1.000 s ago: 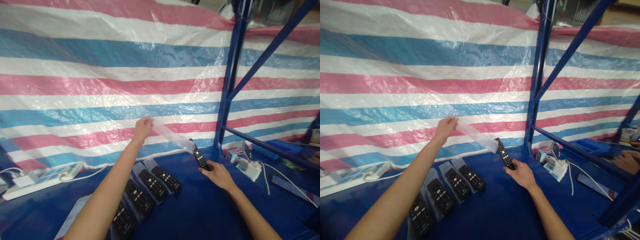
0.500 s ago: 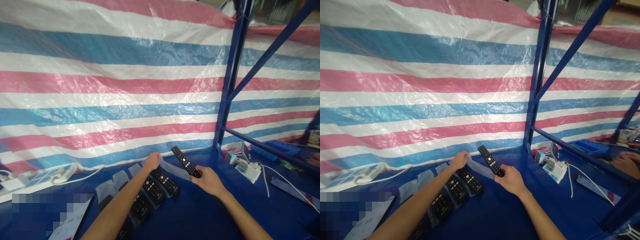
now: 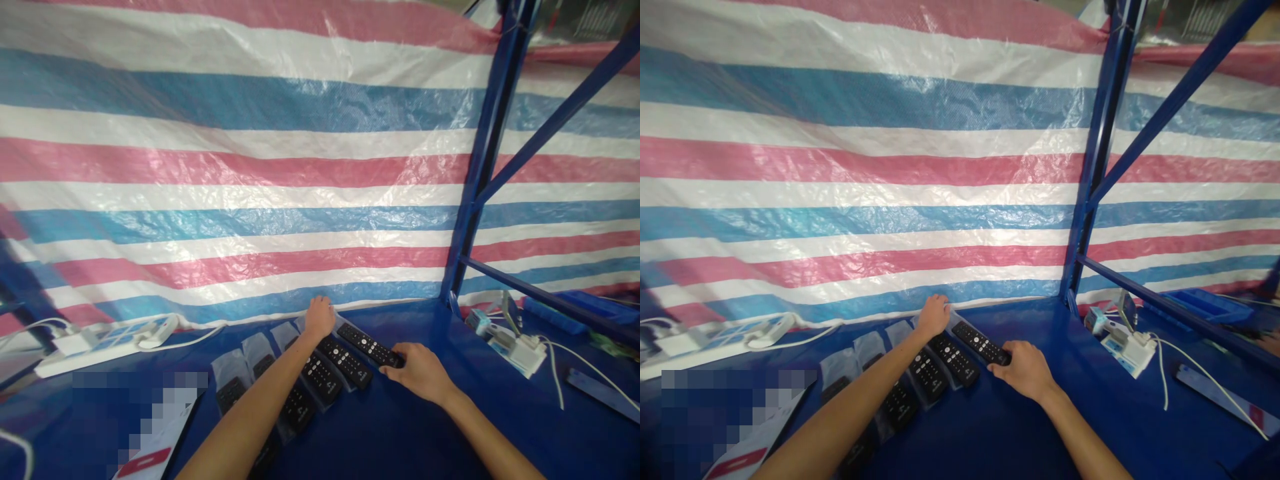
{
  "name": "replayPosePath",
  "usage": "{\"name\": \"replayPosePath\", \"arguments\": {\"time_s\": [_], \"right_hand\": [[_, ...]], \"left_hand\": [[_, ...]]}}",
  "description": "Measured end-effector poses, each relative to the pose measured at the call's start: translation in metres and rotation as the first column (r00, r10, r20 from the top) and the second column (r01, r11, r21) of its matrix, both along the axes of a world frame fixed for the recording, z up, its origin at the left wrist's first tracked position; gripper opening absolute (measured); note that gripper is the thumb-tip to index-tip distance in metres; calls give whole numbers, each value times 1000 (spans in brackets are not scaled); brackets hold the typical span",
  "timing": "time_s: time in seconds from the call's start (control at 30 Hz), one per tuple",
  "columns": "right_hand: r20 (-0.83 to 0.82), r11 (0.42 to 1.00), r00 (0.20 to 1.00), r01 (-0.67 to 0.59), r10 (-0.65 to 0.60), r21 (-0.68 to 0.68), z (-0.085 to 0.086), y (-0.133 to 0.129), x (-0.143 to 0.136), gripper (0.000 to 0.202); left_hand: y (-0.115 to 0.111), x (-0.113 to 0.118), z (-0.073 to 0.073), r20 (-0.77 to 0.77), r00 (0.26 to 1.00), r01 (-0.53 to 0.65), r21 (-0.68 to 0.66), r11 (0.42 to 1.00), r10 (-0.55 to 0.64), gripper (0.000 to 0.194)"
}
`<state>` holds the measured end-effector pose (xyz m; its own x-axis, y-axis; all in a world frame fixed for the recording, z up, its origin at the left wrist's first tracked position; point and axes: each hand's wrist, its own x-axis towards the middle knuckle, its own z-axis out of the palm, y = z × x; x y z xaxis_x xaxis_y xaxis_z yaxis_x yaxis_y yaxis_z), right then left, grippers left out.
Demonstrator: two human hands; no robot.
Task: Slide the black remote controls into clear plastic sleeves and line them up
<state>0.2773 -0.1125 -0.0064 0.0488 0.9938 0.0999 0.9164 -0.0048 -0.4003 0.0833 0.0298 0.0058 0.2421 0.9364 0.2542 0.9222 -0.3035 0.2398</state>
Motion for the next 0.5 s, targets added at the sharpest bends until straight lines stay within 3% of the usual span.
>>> {"name": "replayPosePath", "arguments": {"time_s": [0.17,0.33,0.43,0.5], "right_hand": [[-59,990,997,52,-44,132,-3,1,6,37],[-50,989,996,79,-73,128,-4,-1,11,38],[-11,996,999,43,-43,83,-4,-3,8,33],[3,998,1000,18,-18,55,-4,-4,6,31]], "left_hand": [[-34,8,12,-19,999,51,70,996,-50,27],[-99,18,19,-152,950,295,136,946,-274,26],[-148,20,6,-195,888,443,112,890,-417,23],[-175,22,-14,-211,842,524,101,846,-496,20]]}}
